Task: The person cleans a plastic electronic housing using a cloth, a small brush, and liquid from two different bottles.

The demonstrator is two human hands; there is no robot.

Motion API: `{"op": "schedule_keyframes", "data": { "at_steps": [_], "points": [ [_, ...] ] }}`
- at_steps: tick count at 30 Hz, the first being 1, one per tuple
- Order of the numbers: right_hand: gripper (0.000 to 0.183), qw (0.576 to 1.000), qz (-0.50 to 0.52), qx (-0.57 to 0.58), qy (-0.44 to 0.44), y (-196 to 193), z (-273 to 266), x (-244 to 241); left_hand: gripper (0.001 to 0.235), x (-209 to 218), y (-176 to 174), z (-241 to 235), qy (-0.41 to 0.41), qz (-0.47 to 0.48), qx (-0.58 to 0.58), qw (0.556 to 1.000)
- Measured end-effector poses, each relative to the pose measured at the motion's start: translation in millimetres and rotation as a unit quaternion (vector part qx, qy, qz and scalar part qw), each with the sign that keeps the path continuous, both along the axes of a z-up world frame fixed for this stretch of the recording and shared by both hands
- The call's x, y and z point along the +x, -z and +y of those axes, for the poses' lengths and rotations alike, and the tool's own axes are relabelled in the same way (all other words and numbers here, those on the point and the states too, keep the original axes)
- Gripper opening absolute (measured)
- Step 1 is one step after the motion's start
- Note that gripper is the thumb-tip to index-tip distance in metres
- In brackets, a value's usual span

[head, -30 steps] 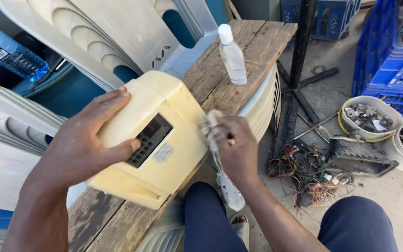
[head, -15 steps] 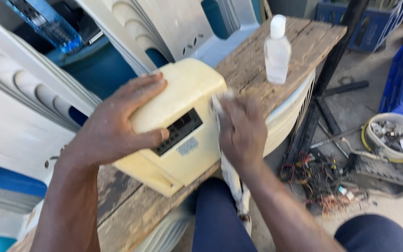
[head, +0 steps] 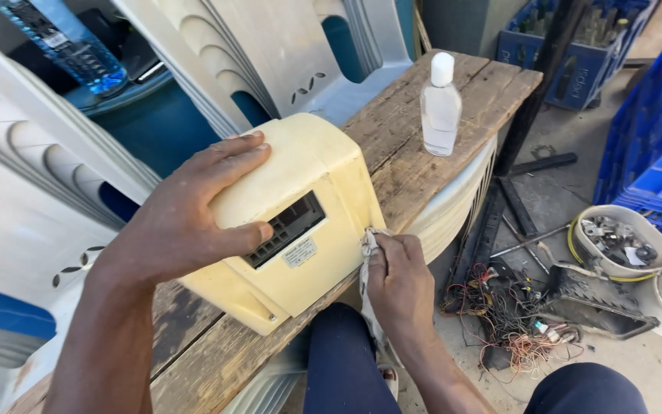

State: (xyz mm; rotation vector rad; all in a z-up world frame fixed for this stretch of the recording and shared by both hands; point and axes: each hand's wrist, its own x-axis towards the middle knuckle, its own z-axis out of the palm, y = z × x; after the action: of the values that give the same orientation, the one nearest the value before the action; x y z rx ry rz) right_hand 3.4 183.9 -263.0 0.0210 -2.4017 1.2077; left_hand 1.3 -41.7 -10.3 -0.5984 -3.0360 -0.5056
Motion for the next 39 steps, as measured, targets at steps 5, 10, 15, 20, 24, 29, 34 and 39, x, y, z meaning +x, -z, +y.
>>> {"op": "schedule_keyframes", "data": {
  "at_steps": [5,10,15,20,24,29,34,39],
  "points": [
    [0.033,0.942,0.331,-0.055,0.021,-24.7,-20.4,-27.9,0.095,-0.1,11.9,-9.6,0.036,0.017,0.017,0.999],
    [0.028,0.925,0.372,-0.072,0.030,-91.5,-21.3,-56.8,0.092,-0.6,5.7,-4.0,0.035,0.017,0.023,0.999],
    [0.040,0.982,0.042,-0.174,0.061,4.4,-3.1,-42.6,0.096,-4.8,6.9,-9.1,0.045,0.024,0.025,0.998],
    [0.031,0.950,0.299,-0.081,-0.023,-98.7,-7.5,-53.9,0.093,-5.4,10.8,-4.1,0.034,0.042,0.029,0.998],
    [0.030,0.954,0.232,0.046,-0.186,-173.4,-10.6,-89.2,0.094,-4.6,5.3,-4.0,0.040,0.034,0.027,0.998],
    [0.028,0.944,0.316,-0.088,0.033,-42.4,-44.7,-31.6,0.091,-3.5,8.8,-7.1,0.053,0.039,0.060,0.996],
    [0.022,0.943,0.309,-0.121,-0.005,-26.3,-41.3,-16.4,0.079,5.3,3.6,-6.3,0.042,0.015,0.124,0.991],
    [0.035,0.941,0.310,-0.132,-0.018,-103.8,-46.7,-7.4,0.081,9.5,2.6,-5.0,-0.023,0.019,0.185,0.982]
  ]
}}
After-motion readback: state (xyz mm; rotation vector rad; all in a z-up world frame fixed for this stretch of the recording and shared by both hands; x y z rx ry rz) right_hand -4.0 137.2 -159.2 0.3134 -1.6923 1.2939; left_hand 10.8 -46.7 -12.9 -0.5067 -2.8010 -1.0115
